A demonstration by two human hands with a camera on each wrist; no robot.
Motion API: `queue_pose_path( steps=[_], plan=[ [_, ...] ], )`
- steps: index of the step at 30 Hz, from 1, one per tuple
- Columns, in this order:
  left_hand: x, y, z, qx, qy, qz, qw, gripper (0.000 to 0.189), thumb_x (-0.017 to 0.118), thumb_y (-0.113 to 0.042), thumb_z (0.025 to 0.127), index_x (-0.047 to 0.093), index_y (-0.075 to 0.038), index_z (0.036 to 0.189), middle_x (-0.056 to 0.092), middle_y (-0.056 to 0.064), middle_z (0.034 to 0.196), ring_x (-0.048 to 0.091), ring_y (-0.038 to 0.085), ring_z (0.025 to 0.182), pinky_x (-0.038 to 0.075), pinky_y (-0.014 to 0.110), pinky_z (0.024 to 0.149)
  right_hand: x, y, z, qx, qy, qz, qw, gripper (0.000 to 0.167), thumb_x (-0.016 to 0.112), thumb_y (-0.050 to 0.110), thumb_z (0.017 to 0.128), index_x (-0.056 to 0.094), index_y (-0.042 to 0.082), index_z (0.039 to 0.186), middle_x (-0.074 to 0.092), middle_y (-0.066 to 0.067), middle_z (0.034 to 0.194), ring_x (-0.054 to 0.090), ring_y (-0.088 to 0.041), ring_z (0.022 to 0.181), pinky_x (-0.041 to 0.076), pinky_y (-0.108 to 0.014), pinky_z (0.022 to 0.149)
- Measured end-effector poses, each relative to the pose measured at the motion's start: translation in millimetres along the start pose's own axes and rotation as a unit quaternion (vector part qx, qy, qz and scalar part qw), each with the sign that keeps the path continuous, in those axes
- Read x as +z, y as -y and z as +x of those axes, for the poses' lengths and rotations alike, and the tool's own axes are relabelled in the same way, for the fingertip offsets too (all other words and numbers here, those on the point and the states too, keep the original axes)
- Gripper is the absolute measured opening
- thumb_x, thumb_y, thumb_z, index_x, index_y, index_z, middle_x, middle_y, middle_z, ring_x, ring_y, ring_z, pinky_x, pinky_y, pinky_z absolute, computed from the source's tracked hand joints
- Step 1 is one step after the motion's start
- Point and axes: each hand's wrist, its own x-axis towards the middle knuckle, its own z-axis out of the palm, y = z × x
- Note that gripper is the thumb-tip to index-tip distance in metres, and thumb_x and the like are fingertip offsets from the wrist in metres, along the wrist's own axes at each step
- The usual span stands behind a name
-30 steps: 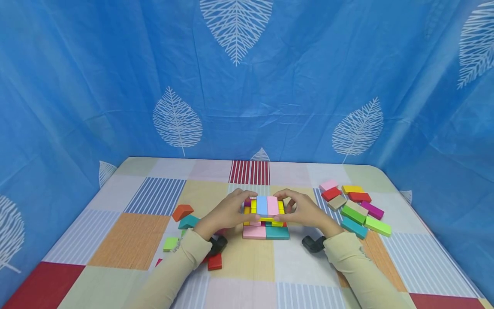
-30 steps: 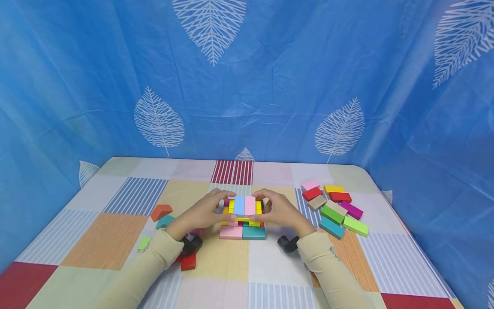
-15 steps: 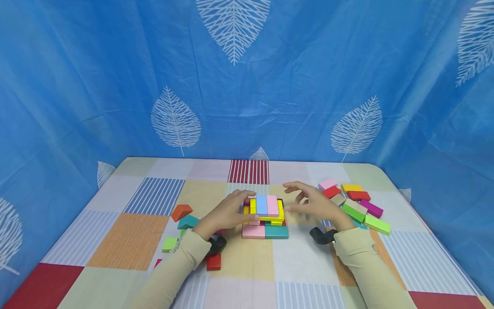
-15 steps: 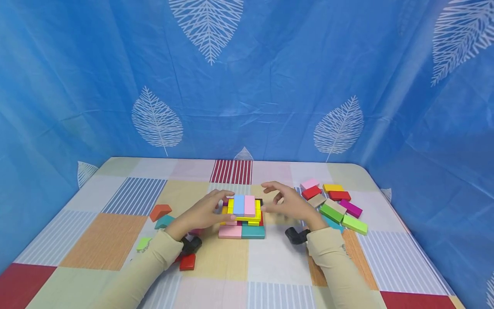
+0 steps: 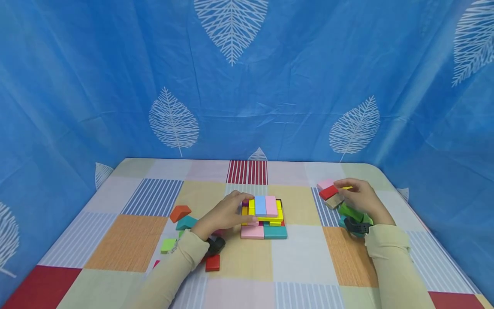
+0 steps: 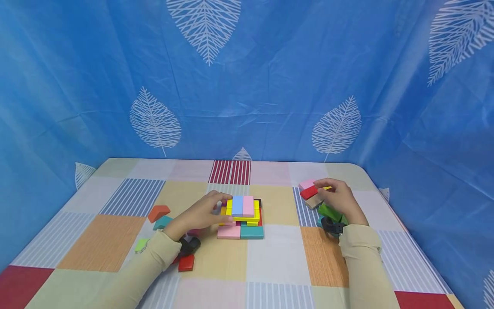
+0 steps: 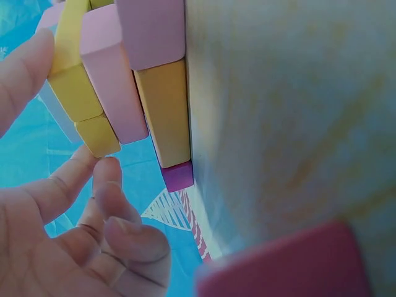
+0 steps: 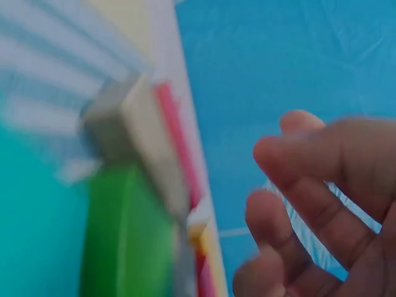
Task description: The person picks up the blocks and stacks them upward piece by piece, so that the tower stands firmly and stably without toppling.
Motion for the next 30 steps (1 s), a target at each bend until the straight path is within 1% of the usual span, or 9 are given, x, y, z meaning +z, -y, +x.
queue_pose_path(
  steps=[3,5,7,10,13,17,21,25,30],
  plan=[
    [0.5,0.6,-0.3,0.001,0.0,0.001,1.0,0.069,0.087,-0.03,0.092,0.06,-0.007,0.152,0.059,0.016,0.138,0.059,0.031,0.125,0.053,0.056,0.11,-1.3,-10.8,1.4,0.037,0.002,-0.022,0.9991,0.035,0.058,0.006,0.109,0.063,-0.009,0.141,0.055,-0.039,0.146,0.056,-0.05,0.12,0.06,-0.044,0.092],
    [0.8,0.9,-0.2,0.0,0.0,0.003,1.0,0.069,0.087,-0.031,0.093,0.06,-0.008,0.152,0.059,0.016,0.137,0.059,0.031,0.124,0.053,0.055,0.109,-1.5,-15.4,2.3,0.04,0.01,-0.044,0.9982,0.036,0.06,0.005,0.107,0.063,-0.01,0.14,0.057,-0.039,0.143,0.055,-0.053,0.122,0.056,-0.057,0.099],
    [0.8,0.7,0.0,-0.004,0.0,0.003,1.0,0.069,0.087,-0.031,0.092,0.06,-0.008,0.152,0.059,0.015,0.137,0.059,0.03,0.124,0.053,0.055,0.109,-1.3,-18.5,3.9,0.032,0.018,-0.059,0.9976,0.037,0.064,0.004,0.105,0.063,-0.012,0.138,0.062,-0.038,0.135,0.057,-0.052,0.118,0.053,-0.062,0.099],
    [0.7,0.2,0.4,-0.008,0.0,0.002,1.0,0.07,0.088,-0.032,0.092,0.06,-0.009,0.152,0.059,0.014,0.136,0.059,0.029,0.122,0.053,0.054,0.109,-0.8,-18.6,5.4,0.015,0.036,-0.061,0.9974,0.037,0.07,0.003,0.101,0.065,-0.015,0.133,0.07,-0.031,0.116,0.062,-0.043,0.106,0.056,-0.052,0.091],
    [0.6,-0.6,0.3,-0.009,-0.002,0.001,1.0,0.07,0.088,-0.032,0.092,0.061,-0.009,0.152,0.059,0.014,0.136,0.058,0.029,0.122,0.054,0.054,0.109,-0.1,-14.6,5.8,-0.001,0.062,-0.06,0.9962,0.038,0.077,0.006,0.099,0.067,-0.015,0.129,0.072,-0.02,0.105,0.063,-0.034,0.099,0.056,-0.046,0.087],
    [0.7,-0.7,0.4,-0.009,-0.003,0.001,1.0,0.069,0.088,-0.031,0.092,0.061,-0.009,0.152,0.059,0.014,0.136,0.058,0.029,0.122,0.054,0.053,0.108,0.4,-7.1,5.1,-0.026,0.119,-0.063,0.9906,0.04,0.084,0.007,0.093,0.07,-0.01,0.126,0.071,-0.013,0.103,0.062,-0.032,0.099,0.058,-0.048,0.088],
    [0.8,-0.6,0.4,-0.009,-0.004,0.002,1.0,0.07,0.088,-0.032,0.092,0.061,-0.009,0.152,0.059,0.014,0.134,0.058,0.028,0.12,0.055,0.052,0.107,1.0,-2.0,4.9,-0.052,0.162,-0.072,0.9828,0.038,0.086,-0.001,0.086,0.074,-0.006,0.121,0.067,-0.009,0.1,0.058,-0.032,0.101,0.056,-0.045,0.085],
    [0.8,-0.6,0.1,-0.009,-0.003,0.0,1.0,0.07,0.088,-0.031,0.092,0.061,-0.009,0.152,0.059,0.014,0.134,0.058,0.027,0.12,0.055,0.052,0.107,3.7,2.8,4.8,-0.066,0.169,-0.089,0.9794,0.033,0.088,-0.003,0.083,0.076,-0.004,0.113,0.066,-0.009,0.097,0.056,-0.032,0.098,0.056,-0.043,0.084],
    [1.2,0.5,0.0,-0.006,0.0,0.001,1.0,0.07,0.088,-0.031,0.092,0.06,-0.009,0.152,0.059,0.014,0.135,0.058,0.028,0.119,0.055,0.053,0.107,9.7,8.0,6.4,-0.081,0.161,-0.083,0.9802,0.033,0.091,0.006,0.083,0.078,-0.001,0.113,0.068,-0.008,0.1,0.055,-0.027,0.093,0.056,-0.035,0.075]
  ],
)
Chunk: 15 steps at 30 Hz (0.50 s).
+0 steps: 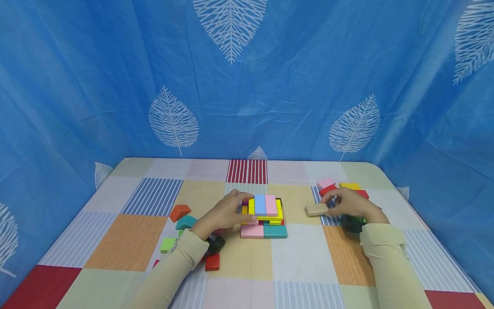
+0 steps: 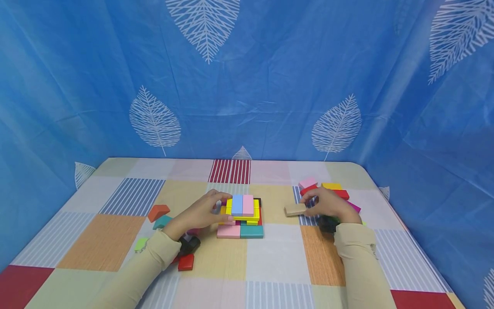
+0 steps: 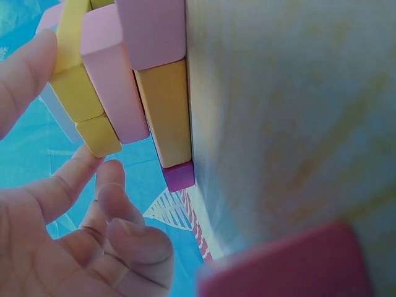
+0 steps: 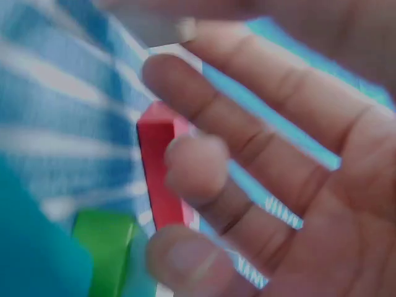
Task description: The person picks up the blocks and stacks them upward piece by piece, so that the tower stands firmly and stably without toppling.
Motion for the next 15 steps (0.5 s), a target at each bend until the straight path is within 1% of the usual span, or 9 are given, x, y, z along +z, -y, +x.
queue_pose_path(
  steps=[3,6,10,15],
  plan=[
    [0.3,1.4,0.2,0.003,0.001,0.001,1.0,0.069,0.087,-0.031,0.093,0.059,-0.008,0.153,0.059,0.015,0.136,0.058,0.029,0.12,0.054,0.054,0.108,2.2,4.9,2.5,-0.019,-0.014,0.029,0.9993,0.033,0.089,0.007,0.086,0.078,-0.001,0.116,0.069,-0.007,0.1,0.056,-0.025,0.09,0.054,-0.03,0.072],
    [0.4,2.1,0.0,0.004,0.004,0.0,1.0,0.07,0.086,-0.032,0.093,0.059,-0.009,0.153,0.058,0.015,0.137,0.058,0.029,0.121,0.053,0.055,0.108,5.8,12.9,4.9,-0.044,-0.043,0.058,0.9964,0.032,0.088,0.006,0.089,0.077,-0.004,0.118,0.069,-0.007,0.098,0.056,-0.024,0.088,0.053,-0.026,0.072],
    [0.3,2.4,-0.8,0.0,0.007,-0.001,1.0,0.07,0.086,-0.032,0.094,0.058,-0.01,0.154,0.058,0.015,0.137,0.058,0.029,0.121,0.053,0.056,0.109,13.3,27.2,9.2,-0.076,-0.087,0.086,0.9895,0.032,0.086,0.003,0.091,0.076,-0.005,0.12,0.064,-0.006,0.092,0.057,-0.023,0.083,0.054,-0.024,0.071],
    [0.7,2.0,-1.2,-0.005,0.009,-0.006,0.9999,0.07,0.086,-0.033,0.094,0.058,-0.011,0.154,0.058,0.015,0.138,0.057,0.029,0.121,0.053,0.055,0.109,26.5,47.3,15.2,-0.108,-0.124,0.106,0.9806,0.03,0.084,0.002,0.092,0.076,-0.005,0.12,0.062,-0.006,0.088,0.055,-0.02,0.078,0.052,-0.024,0.068]
  ],
)
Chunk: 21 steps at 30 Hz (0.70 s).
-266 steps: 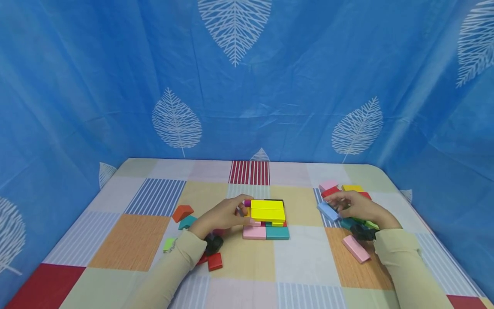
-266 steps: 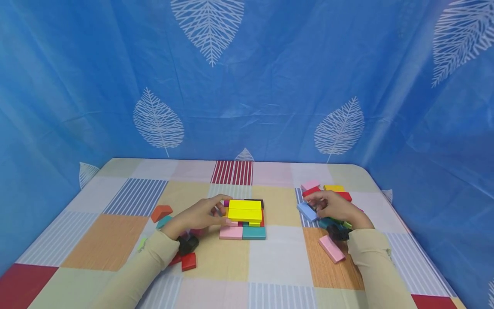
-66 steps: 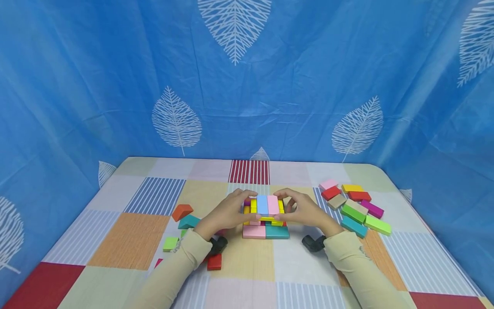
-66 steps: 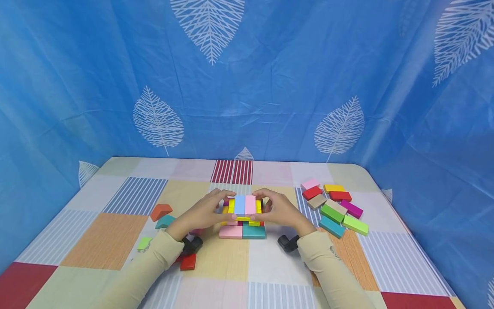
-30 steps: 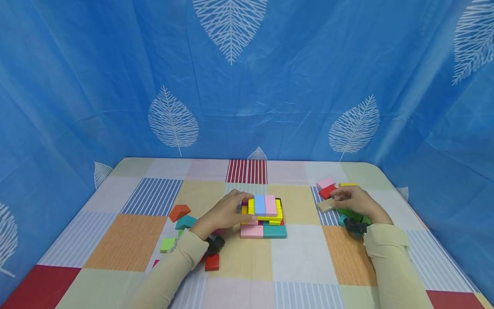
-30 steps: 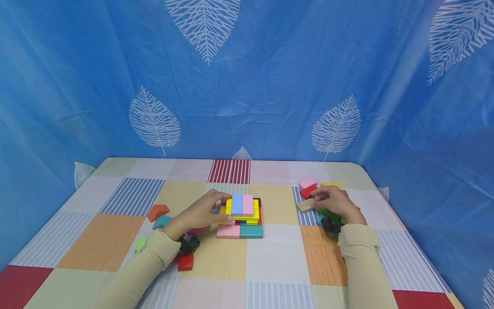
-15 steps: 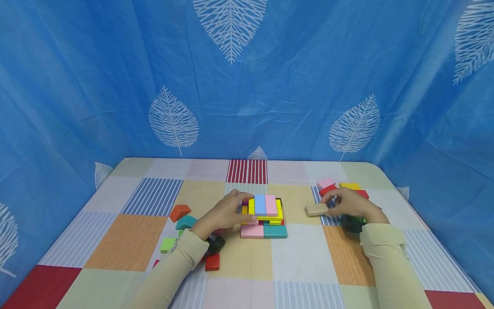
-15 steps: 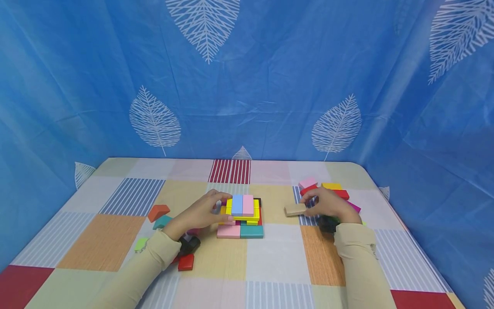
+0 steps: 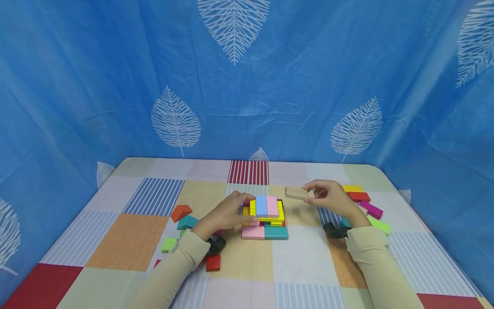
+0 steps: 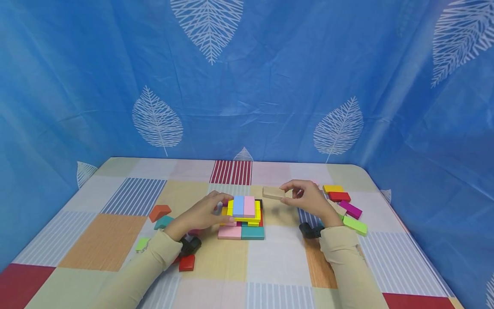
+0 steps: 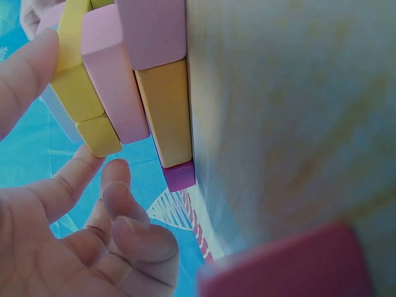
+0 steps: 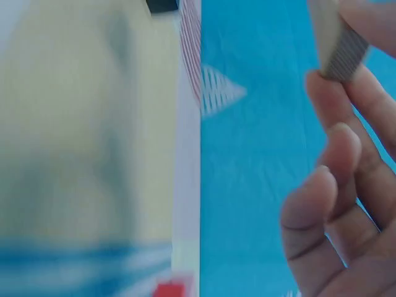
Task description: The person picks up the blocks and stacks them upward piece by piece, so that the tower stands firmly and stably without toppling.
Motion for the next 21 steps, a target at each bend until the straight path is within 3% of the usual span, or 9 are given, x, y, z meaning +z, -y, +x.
queue_pose_path(
  steps=[10,17,21],
  plan=[
    [1.0,-0.7,-0.7,0.013,-0.004,0.006,0.9999,0.068,0.085,-0.032,0.094,0.059,-0.008,0.152,0.058,0.016,0.136,0.057,0.029,0.118,0.053,0.055,0.108,41.3,15.5,11.7,-0.029,-0.012,0.019,0.9993,0.028,0.086,0.003,0.09,0.078,-0.003,0.116,0.063,-0.006,0.086,0.055,-0.017,0.076,0.048,-0.024,0.066],
    [1.3,-1.6,-0.6,0.002,-0.006,0.006,1.0,0.069,0.086,-0.033,0.094,0.058,-0.01,0.153,0.059,0.015,0.136,0.058,0.028,0.119,0.053,0.055,0.109,56.1,18.5,19.0,-0.038,0.001,0.015,0.9992,0.028,0.085,0.003,0.091,0.078,-0.002,0.118,0.07,-0.016,0.098,0.055,-0.02,0.078,0.048,-0.025,0.067],
    [0.6,-2.2,-0.7,0.0,-0.005,0.005,1.0,0.069,0.086,-0.033,0.094,0.058,-0.01,0.153,0.058,0.015,0.136,0.058,0.028,0.119,0.052,0.055,0.11,59.8,19.8,22.5,-0.027,0.004,0.007,0.9996,0.029,0.086,0.006,0.092,0.079,-0.001,0.119,0.07,-0.01,0.097,0.056,-0.021,0.079,0.048,-0.025,0.068]
  ],
)
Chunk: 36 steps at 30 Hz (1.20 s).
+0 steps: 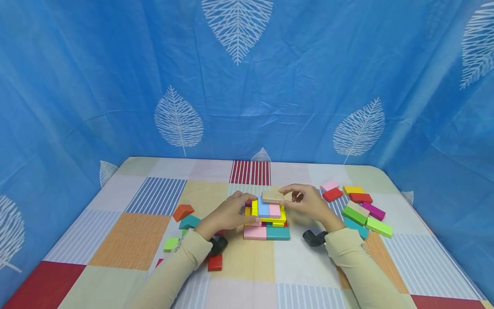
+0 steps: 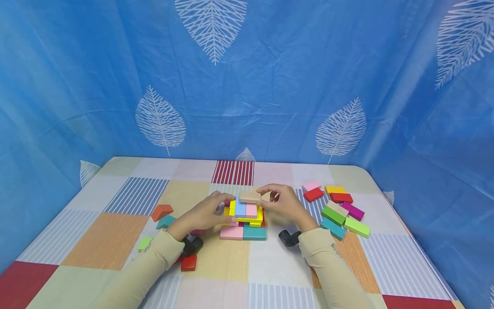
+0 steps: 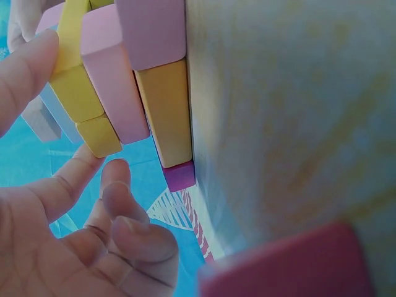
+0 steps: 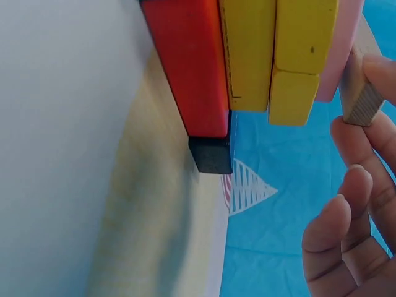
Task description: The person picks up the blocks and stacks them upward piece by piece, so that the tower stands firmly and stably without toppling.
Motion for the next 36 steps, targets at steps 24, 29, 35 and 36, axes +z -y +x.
queue_pose_path(
  steps=[24,29,35,36],
  plan=[
    [-3.0,-1.5,0.9,-0.001,0.011,0.0,0.9999,0.071,0.085,-0.035,0.093,0.058,-0.01,0.153,0.058,0.016,0.138,0.058,0.031,0.123,0.052,0.058,0.11,2.0,5.6,4.9,0.009,0.034,0.016,0.9993,0.035,0.086,0.007,0.092,0.075,-0.002,0.124,0.073,-0.016,0.113,0.058,-0.02,0.084,0.051,-0.026,0.07],
    [-3.1,0.6,-0.5,-0.003,0.004,0.007,1.0,0.07,0.086,-0.034,0.093,0.059,-0.01,0.152,0.058,0.015,0.137,0.058,0.031,0.122,0.053,0.057,0.109,-9.9,1.9,-5.4,0.008,0.017,0.01,0.9998,0.032,0.081,0.006,0.096,0.073,-0.003,0.125,0.074,-0.019,0.115,0.06,-0.023,0.087,0.053,-0.027,0.073],
    [-2.5,-0.3,-0.5,0.001,0.002,0.01,1.0,0.07,0.086,-0.033,0.093,0.059,-0.011,0.153,0.058,0.014,0.136,0.058,0.03,0.122,0.053,0.056,0.108,-45.3,-16.2,-39.3,0.039,-0.064,-0.025,0.9969,0.024,0.074,0.005,0.102,0.074,-0.006,0.124,0.077,-0.014,0.113,0.061,-0.012,0.091,0.054,-0.021,0.079],
    [-2.1,-0.4,0.2,0.003,0.003,0.01,0.9999,0.07,0.086,-0.033,0.093,0.058,-0.011,0.153,0.058,0.015,0.136,0.058,0.03,0.122,0.053,0.057,0.109,-52.8,-19.9,-46.1,0.043,-0.08,-0.027,0.9955,0.023,0.073,0.004,0.103,0.074,-0.006,0.123,0.077,-0.016,0.112,0.062,-0.01,0.09,0.054,-0.021,0.078]
  ],
)
